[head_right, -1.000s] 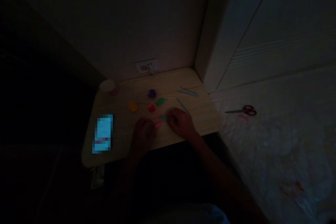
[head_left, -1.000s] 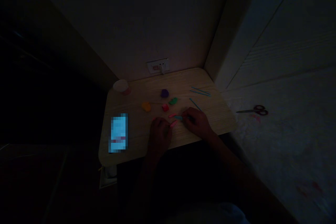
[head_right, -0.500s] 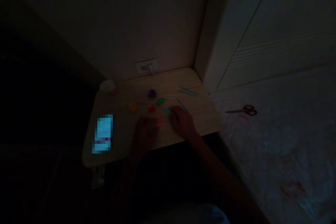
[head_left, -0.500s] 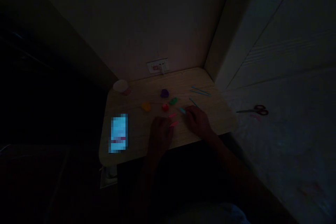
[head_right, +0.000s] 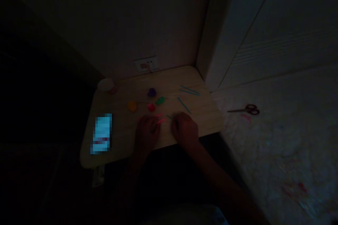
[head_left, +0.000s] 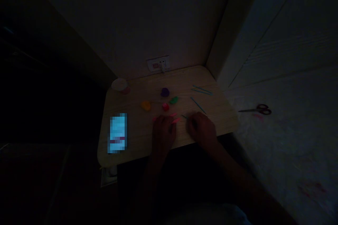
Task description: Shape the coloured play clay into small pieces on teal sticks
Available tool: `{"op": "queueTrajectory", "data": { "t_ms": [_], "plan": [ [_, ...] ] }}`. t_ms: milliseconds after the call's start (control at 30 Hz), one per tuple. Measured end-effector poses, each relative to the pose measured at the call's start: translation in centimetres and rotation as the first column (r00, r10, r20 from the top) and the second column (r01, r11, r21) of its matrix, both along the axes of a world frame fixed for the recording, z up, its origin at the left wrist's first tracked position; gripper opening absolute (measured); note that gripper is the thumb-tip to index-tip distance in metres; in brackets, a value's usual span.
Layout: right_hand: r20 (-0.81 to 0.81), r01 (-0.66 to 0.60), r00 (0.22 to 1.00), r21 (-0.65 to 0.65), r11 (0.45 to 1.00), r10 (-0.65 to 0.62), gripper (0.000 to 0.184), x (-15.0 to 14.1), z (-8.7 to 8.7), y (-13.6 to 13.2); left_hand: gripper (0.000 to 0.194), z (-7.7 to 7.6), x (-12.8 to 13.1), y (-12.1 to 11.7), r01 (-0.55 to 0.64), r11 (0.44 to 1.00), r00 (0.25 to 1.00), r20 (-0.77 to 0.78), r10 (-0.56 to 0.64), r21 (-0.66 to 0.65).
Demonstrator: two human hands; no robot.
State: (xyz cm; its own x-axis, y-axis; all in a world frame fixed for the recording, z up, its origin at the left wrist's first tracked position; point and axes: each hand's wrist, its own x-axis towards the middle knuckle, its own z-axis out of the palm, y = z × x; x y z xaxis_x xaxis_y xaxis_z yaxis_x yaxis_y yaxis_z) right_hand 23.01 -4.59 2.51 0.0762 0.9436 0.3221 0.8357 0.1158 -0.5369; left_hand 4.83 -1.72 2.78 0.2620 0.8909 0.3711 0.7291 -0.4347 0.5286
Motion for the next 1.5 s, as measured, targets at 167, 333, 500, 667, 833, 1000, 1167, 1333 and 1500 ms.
{"op": "queueTrajectory", "data": {
  "t_ms": [167, 333, 500, 667, 833, 1000, 1167, 1333, 1500],
  "plan": [
    [0.022, 0.028, 0.999, -0.062, 0.998, -0.026, 0.012, -1.3, 0.4, -0.4, 0.015, 0.1, 0.3, -0.1, 0.016, 0.999, 1.000, -0.008, -0.016, 0.030],
    [0.020, 0.041, 0.999, -0.062, 0.997, -0.039, 0.010, -2.5, 0.4, -0.7, 0.015, -0.1, 0.2, -0.1, 0.085, 0.995, 0.996, -0.003, -0.085, 0.055],
    [0.038, 0.044, 0.998, -0.040, 0.998, -0.042, 0.008, -2.9, 0.5, -0.9, 0.018, -0.4, -0.1, 0.3, 0.122, 0.991, 0.992, -0.035, -0.121, 0.053],
    [0.063, 0.061, 0.996, 0.046, 0.997, -0.064, 0.009, -3.1, 0.5, -0.8, 0.020, -0.7, -0.4, 0.6, 0.205, 0.976, 0.979, 0.001, -0.206, 0.070],
    [0.077, 0.048, 0.996, 0.055, 0.997, -0.052, 0.010, -3.3, 0.2, -0.8, 0.021, -1.0, -0.7, 0.8, 0.255, 0.963, 0.967, 0.003, -0.256, 0.088],
    [0.038, 0.025, 0.999, 0.027, 0.999, -0.026, 0.008, -3.2, 0.1, -0.5, 0.023, -1.0, -0.6, 0.9, 0.257, 0.963, 0.966, 0.000, -0.258, 0.088],
    [0.038, 0.025, 0.999, 0.012, 1.000, -0.026, 0.010, -3.0, 0.1, -0.5, 0.022, -0.9, -0.5, 1.0, 0.254, 0.962, 0.967, -0.002, -0.255, 0.105],
    [0.051, 0.028, 0.998, -0.011, 1.000, -0.027, 0.010, -3.4, 0.3, -0.7, 0.021, -1.0, -0.5, 1.2, 0.258, 0.956, 0.966, -0.009, -0.259, 0.137],
    [0.085, 0.052, 0.995, -0.028, 0.998, -0.049, 0.009, -3.8, 0.5, -0.7, 0.020, -1.0, -0.6, 1.3, 0.282, 0.945, 0.957, 0.014, -0.288, 0.168]
  ]
}}
